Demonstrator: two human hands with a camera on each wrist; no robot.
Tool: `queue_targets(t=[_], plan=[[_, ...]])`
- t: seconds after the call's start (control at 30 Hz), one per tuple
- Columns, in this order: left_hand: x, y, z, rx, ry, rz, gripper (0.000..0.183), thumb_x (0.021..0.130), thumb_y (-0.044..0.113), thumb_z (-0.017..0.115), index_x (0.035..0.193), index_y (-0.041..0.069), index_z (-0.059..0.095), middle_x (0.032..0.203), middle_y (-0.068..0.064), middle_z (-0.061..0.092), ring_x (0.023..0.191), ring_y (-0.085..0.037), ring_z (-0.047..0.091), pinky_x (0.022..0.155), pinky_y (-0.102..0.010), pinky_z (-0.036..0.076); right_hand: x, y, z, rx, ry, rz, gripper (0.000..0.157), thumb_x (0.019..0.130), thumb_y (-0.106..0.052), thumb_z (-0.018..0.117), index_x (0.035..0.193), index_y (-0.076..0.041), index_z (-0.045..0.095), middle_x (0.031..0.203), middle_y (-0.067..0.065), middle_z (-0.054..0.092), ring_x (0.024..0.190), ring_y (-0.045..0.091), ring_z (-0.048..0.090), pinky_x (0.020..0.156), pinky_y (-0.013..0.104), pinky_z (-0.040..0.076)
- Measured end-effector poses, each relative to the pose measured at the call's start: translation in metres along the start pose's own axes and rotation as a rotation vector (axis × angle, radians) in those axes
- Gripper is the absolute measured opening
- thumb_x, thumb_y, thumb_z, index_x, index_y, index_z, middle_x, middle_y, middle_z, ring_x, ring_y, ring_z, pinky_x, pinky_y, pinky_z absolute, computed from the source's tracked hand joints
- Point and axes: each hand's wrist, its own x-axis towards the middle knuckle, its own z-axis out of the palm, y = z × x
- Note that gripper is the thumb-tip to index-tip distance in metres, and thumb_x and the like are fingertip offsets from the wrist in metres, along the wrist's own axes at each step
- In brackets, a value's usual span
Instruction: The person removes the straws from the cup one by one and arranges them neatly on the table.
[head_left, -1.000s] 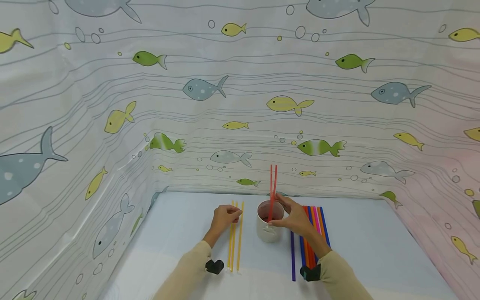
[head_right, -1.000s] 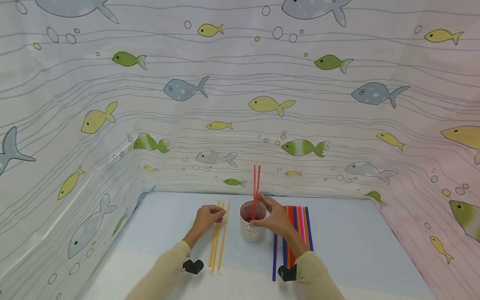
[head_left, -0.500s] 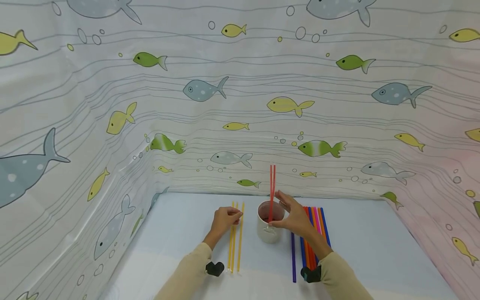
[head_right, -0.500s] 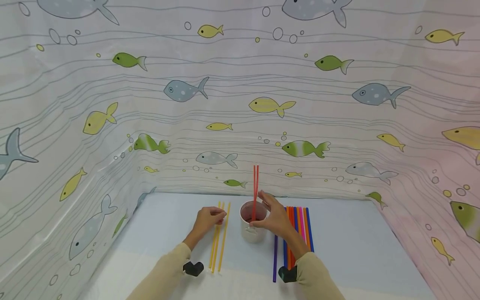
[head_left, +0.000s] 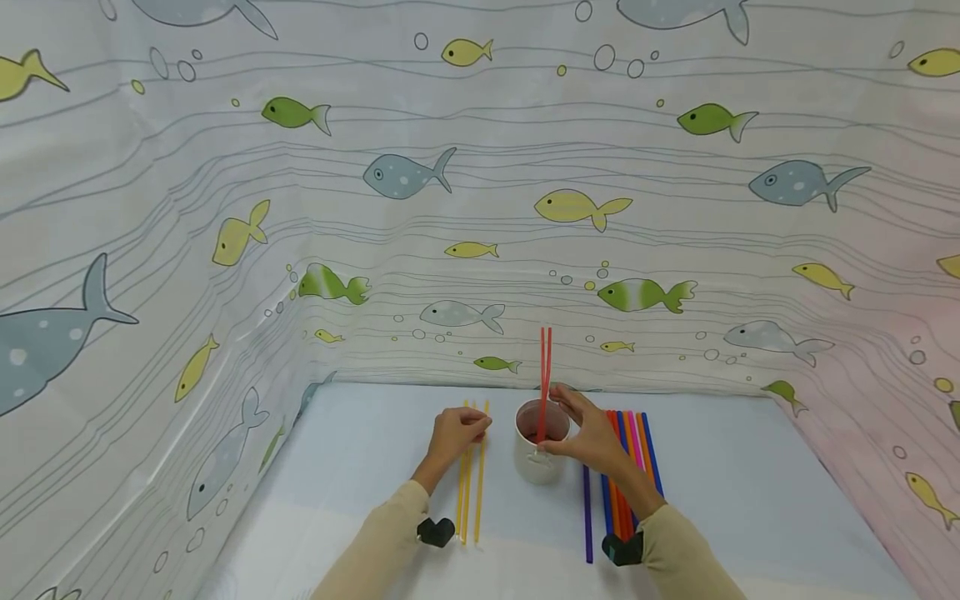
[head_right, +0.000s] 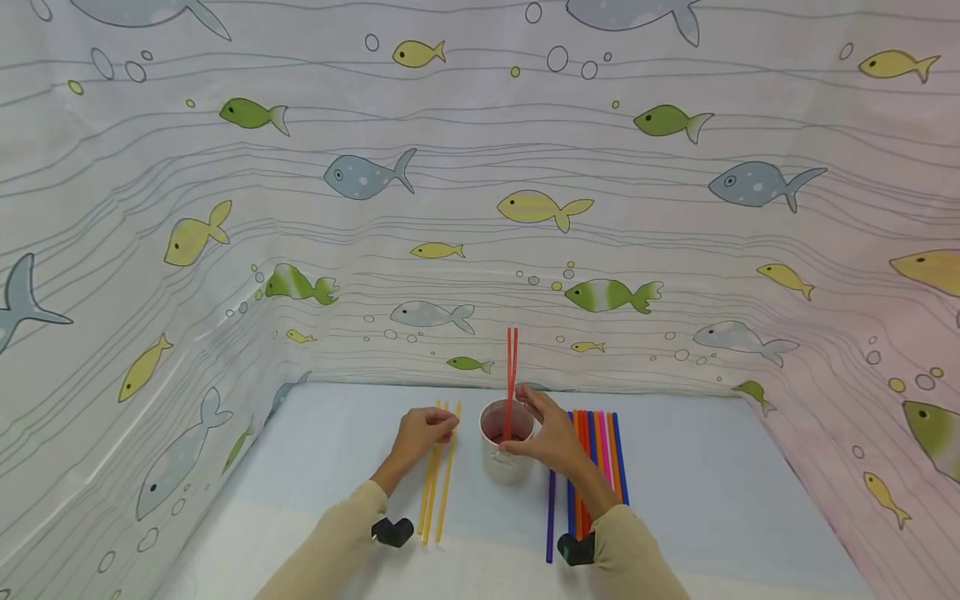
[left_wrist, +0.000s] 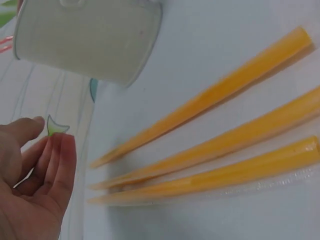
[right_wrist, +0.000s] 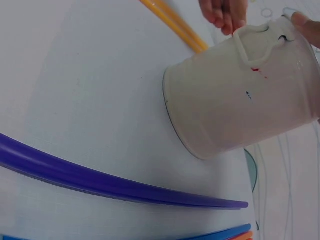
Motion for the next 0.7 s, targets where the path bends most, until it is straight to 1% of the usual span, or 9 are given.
queue_targets(t=[0.1, 0.2, 0.23, 0.37, 0.4, 0.53, 0.7], plan=[[0.003, 0.008, 0.003, -0.031, -0.002, 0.04, 0.013, 0.087, 0.011, 0.074, 0.091, -0.001, 0.074, 0.077, -0.006, 0.072, 0.063, -0.016, 0.07, 0.057, -0.025, 0.059, 0.0, 0.0, 0.0, -0.003, -0.003, 0.007, 0.103, 0.067, -0.024, 0.092, 0.15, -0.002, 0.035, 0.141, 0.01, 0.05, 0.133, 0.028, 0.046, 0.106, 0.035, 0.038], [0.006, 0.019, 0.007, -0.061, -0.007, 0.04, 0.014, 0.087, 0.012, 0.074, 0.094, -0.001, 0.074, 0.081, -0.006, 0.073, 0.067, -0.016, 0.07, 0.061, -0.025, 0.059, 0.0, -0.001, 0.0, -0.006, -0.007, 0.012, 0.103, 0.067, -0.026, 0.092, 0.15, -0.002, 0.035, 0.142, 0.009, 0.05, 0.133, 0.027, 0.046, 0.107, 0.034, 0.037], [0.007, 0.024, 0.008, -0.075, -0.007, 0.025, 0.014, 0.088, 0.012, 0.074, 0.095, 0.0, 0.074, 0.082, -0.006, 0.073, 0.069, -0.016, 0.07, 0.063, -0.026, 0.06, 0.0, -0.001, 0.0, -0.004, -0.006, 0.018, 0.103, 0.067, -0.026, 0.092, 0.15, -0.003, 0.035, 0.142, 0.008, 0.05, 0.133, 0.027, 0.046, 0.107, 0.034, 0.037], [0.012, 0.039, 0.013, -0.079, -0.003, 0.032, 0.016, 0.088, 0.012, 0.073, 0.099, 0.0, 0.074, 0.086, -0.009, 0.073, 0.073, -0.017, 0.071, 0.066, -0.025, 0.06, 0.0, 0.0, 0.0, 0.003, -0.01, 0.029, 0.103, 0.067, -0.026, 0.092, 0.15, -0.003, 0.035, 0.142, 0.009, 0.05, 0.133, 0.027, 0.045, 0.108, 0.035, 0.036], [0.014, 0.041, 0.014, -0.08, -0.003, 0.044, 0.017, 0.088, 0.012, 0.073, 0.1, -0.001, 0.073, 0.087, -0.009, 0.073, 0.074, -0.018, 0.071, 0.066, -0.025, 0.059, 0.0, 0.0, 0.0, 0.003, -0.012, 0.034, 0.103, 0.067, -0.026, 0.092, 0.15, -0.003, 0.035, 0.142, 0.009, 0.05, 0.134, 0.027, 0.045, 0.108, 0.035, 0.036], [0.018, 0.052, 0.018, -0.056, 0.001, 0.078, 0.02, 0.089, 0.014, 0.073, 0.103, 0.0, 0.073, 0.088, -0.005, 0.074, 0.074, -0.014, 0.071, 0.067, -0.023, 0.058, 0.0, 0.0, 0.0, 0.0, -0.011, 0.056, 0.103, 0.067, -0.026, 0.092, 0.151, -0.006, 0.035, 0.141, 0.008, 0.051, 0.134, 0.027, 0.045, 0.109, 0.037, 0.036], [0.023, 0.065, 0.024, -0.03, 0.006, 0.161, 0.019, 0.09, 0.014, 0.072, 0.104, 0.003, 0.073, 0.089, -0.005, 0.074, 0.076, -0.013, 0.071, 0.067, -0.023, 0.058, -0.001, -0.002, 0.0, 0.002, -0.013, 0.046, 0.103, 0.068, -0.025, 0.091, 0.15, -0.001, 0.034, 0.141, 0.011, 0.05, 0.134, 0.03, 0.044, 0.108, 0.041, 0.036]])
